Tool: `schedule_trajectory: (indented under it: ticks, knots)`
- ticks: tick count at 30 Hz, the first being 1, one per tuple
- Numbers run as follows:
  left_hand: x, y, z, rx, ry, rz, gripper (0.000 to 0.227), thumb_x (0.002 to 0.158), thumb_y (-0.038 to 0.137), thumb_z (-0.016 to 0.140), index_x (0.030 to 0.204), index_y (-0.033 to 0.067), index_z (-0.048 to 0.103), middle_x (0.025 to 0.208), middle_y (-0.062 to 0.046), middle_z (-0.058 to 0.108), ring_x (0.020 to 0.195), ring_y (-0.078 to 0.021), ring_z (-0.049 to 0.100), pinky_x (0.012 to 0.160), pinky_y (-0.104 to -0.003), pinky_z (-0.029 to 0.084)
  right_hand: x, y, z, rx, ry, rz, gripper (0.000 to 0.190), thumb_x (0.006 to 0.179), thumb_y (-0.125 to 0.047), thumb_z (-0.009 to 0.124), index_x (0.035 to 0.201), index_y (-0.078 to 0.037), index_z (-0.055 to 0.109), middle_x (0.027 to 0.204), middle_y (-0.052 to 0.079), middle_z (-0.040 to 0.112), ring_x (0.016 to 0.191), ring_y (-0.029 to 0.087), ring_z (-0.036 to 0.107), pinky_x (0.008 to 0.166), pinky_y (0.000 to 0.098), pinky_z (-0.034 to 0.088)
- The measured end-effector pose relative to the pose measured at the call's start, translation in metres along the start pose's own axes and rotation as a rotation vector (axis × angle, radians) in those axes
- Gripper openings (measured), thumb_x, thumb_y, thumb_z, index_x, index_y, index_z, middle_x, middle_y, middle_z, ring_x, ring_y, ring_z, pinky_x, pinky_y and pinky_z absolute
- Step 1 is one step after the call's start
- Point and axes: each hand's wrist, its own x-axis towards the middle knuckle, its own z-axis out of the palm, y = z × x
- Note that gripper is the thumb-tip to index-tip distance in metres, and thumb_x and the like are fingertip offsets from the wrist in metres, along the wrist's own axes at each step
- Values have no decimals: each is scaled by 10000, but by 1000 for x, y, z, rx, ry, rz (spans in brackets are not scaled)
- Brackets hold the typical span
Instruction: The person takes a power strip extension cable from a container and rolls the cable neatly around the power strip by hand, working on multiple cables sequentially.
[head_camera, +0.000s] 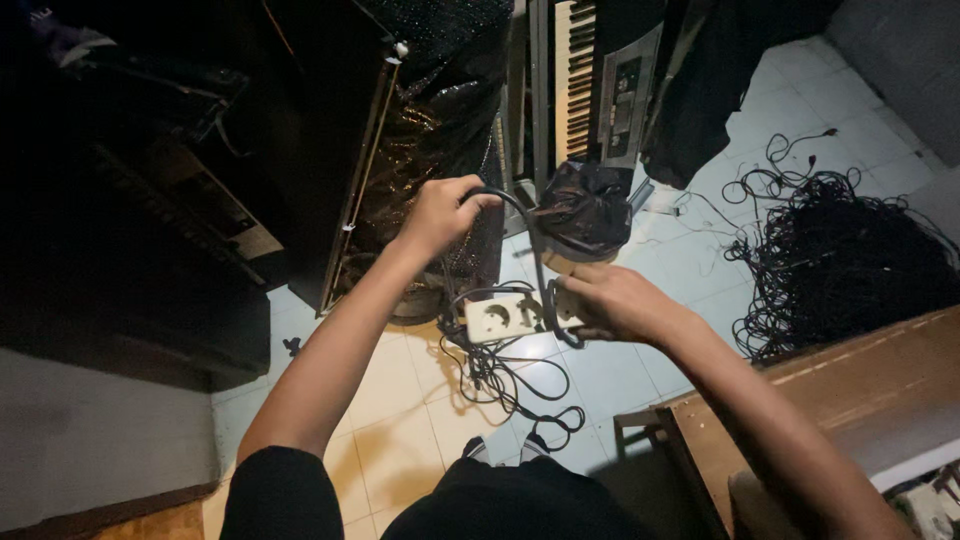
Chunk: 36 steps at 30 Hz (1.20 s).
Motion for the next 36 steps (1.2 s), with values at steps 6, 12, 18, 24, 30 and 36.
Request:
schedule_trajectory:
  ticks: [6, 12, 18, 24, 30, 36]
  knots:
    - [-15, -70, 42, -67, -68, -166, 228, 970, 281, 686, 1049, 84, 768, 875, -171, 746, 739, -265, 737, 668, -371, 543, -13, -17, -19, 479, 209, 66, 737, 681, -217, 860, 1335, -20, 585, 1227, 163, 687, 1086, 291, 692, 938, 388, 564]
    - [-69, -113, 108, -503, -167, -116, 291, 964, 271, 659, 1153, 50, 674, 1062, -124, 721, 983, -223, 676, 838, -364, 577, -5, -30, -10, 661, 394, 274, 691, 688, -178, 823, 1331, -33, 618, 1193, 143, 718, 1069, 212, 696, 933, 341, 569]
    - [-108, -76, 167, -330, -241, -207, 551, 1110, 509, 369, 966, 81, 684, 884, -54, 687, 806, -131, 645, 786, -342, 532, 20, -42, -18, 570, 703, 192, 638, 754, -99, 803, 1329, 43, 568, 1191, 160, 714, 1115, 217, 692, 982, 357, 544]
    - [-168, -71, 181, -494, -246, -516, 504, 1058, 489, 496, 863, 48, 639, 713, -79, 540, 711, -183, 550, 695, -346, 472, 29, -37, -48, 366, 804, 240, 550, 861, -127, 813, 1333, -19, 551, 1131, 118, 697, 999, 198, 729, 821, 300, 638]
    - [-188, -76, 162, -357, -231, -350, 380, 1038, 369, 504, 1035, 27, 669, 887, -130, 691, 827, -239, 642, 759, -379, 508, 26, -9, -56, -54, 783, 406, 610, 781, -139, 861, 1281, -5, 537, 1015, 153, 634, 833, 292, 656, 710, 417, 544]
    - [-184, -63, 115, -205, -348, -437, 300, 974, 295, 601, 1083, 33, 700, 820, -192, 712, 782, -311, 713, 733, -408, 538, 30, 26, -25, -231, 743, 603, 614, 776, -225, 909, 1226, -20, 545, 1042, 186, 611, 953, 396, 607, 802, 492, 502]
